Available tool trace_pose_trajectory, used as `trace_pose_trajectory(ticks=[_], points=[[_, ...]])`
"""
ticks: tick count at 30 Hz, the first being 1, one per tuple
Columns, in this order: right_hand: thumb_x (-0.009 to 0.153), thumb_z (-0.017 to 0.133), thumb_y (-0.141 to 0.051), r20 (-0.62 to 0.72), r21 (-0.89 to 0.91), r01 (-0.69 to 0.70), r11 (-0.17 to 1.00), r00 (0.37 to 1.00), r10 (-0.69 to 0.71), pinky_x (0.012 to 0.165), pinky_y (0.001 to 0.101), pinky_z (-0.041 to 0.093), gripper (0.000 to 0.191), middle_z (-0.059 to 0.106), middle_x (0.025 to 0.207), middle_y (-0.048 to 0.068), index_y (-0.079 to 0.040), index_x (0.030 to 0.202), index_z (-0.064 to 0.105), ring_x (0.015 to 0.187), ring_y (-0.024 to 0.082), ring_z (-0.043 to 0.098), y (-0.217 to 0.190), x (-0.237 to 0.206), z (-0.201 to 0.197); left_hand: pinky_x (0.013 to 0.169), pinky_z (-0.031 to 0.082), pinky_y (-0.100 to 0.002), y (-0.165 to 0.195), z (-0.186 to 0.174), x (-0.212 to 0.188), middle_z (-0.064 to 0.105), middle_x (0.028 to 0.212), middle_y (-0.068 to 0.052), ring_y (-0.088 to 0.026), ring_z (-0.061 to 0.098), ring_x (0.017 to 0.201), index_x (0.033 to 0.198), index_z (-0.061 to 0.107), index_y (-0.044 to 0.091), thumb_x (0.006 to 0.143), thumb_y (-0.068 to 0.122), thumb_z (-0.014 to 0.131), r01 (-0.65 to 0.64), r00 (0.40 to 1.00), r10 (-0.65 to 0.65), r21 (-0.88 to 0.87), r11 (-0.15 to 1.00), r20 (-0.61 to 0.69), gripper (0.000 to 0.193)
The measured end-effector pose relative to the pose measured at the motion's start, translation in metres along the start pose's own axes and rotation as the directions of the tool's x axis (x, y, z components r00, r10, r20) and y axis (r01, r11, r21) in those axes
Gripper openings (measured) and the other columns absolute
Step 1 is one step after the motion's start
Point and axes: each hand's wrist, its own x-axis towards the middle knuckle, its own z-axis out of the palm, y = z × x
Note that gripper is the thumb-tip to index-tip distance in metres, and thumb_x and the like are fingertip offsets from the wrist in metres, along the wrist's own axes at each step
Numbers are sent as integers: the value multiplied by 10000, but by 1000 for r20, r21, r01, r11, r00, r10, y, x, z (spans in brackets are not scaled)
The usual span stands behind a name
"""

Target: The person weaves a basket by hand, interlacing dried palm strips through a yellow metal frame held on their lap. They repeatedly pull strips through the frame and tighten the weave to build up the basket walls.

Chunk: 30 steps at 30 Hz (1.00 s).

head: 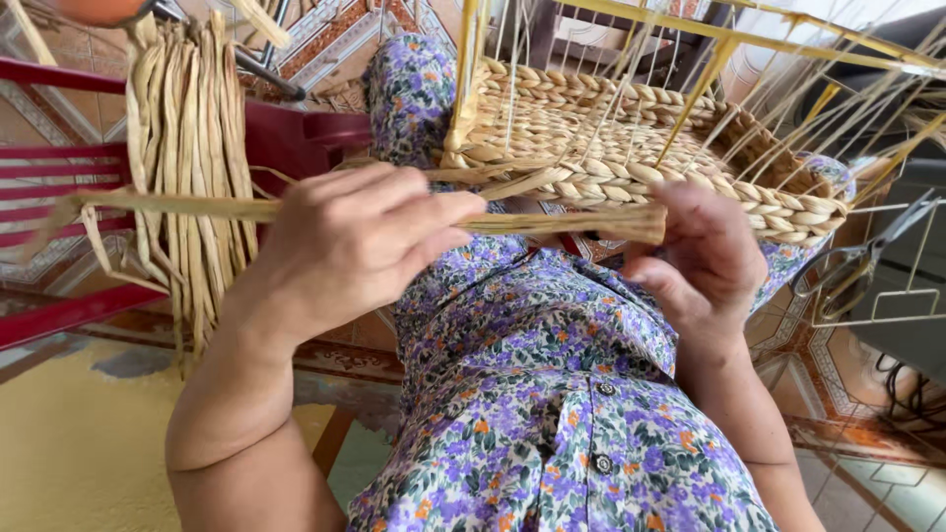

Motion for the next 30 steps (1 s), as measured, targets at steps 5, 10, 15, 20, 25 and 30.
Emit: trace_pose_trajectory(ticks=[5, 10, 15, 20, 25, 30], points=[[1058, 702, -41, -72, -73, -68, 995, 995, 63, 597, 223, 590, 118, 733, 927, 137, 35, 1115, 632, 729, 132, 731, 21, -7, 2, 803, 631, -272, 14, 60, 33, 692, 1007, -68, -188, 697, 890, 1257, 679, 41, 902, 169, 790, -135, 987, 130, -48, 990, -98, 394], [1061, 603, -28, 126, 66, -191, 979, 975, 181, 736, 265, 634, 122, 720, 1006, 118, 39, 1163, 601, 840, 134, 736, 49, -1, 4, 750, 631, -263, 18, 112, 32, 694, 951, -43, -161, 704, 837, 1154, 699, 56, 851, 245, 800, 0, 994, -14, -129, 992, -109, 371], [1065, 566, -29, 43, -70, -277, 958, 959, 280, 710, 225, 583, 288, 733, 1040, 53, 11, 1350, 577, 797, 94, 683, 58, 26, 0, 654, 601, -230, -8, 122, 11, 693, 946, 11, -97, 687, 777, 1147, 733, 125, 972, 173, 764, 291, 934, -338, -303, 908, -114, 184], [995, 703, 4, 76, -516, -6, 857, 996, 53, 655, 263, 544, 254, 664, 919, 77, -15, 1244, 663, 762, 119, 645, 75, 43, 15, 586, 556, -248, -10, 132, 8, 629, 874, 4, -102, 627, 687, 1135, 755, 102, 973, 138, 747, 358, 913, -403, -339, 870, -72, 166], [999, 743, 13, 43, -526, 66, 848, 998, -51, 692, 261, 566, 112, 691, 994, 73, -22, 1041, 645, 836, 117, 698, 81, 35, 11, 682, 587, -248, -10, 147, 21, 635, 981, -3, -103, 657, 814, 1093, 734, 93, 963, 122, 751, 362, 893, -430, -357, 861, -131, 134], [974, 762, 18, 44, -502, 99, 859, 995, -89, 754, 280, 578, 139, 690, 1005, 66, -30, 1033, 646, 890, 161, 695, 79, 20, 5, 733, 575, -285, -10, 144, 29, 645, 951, 4, -138, 674, 838, 1062, 748, 119, 925, 134, 788, 356, 894, -413, -288, 889, -171, 144]])
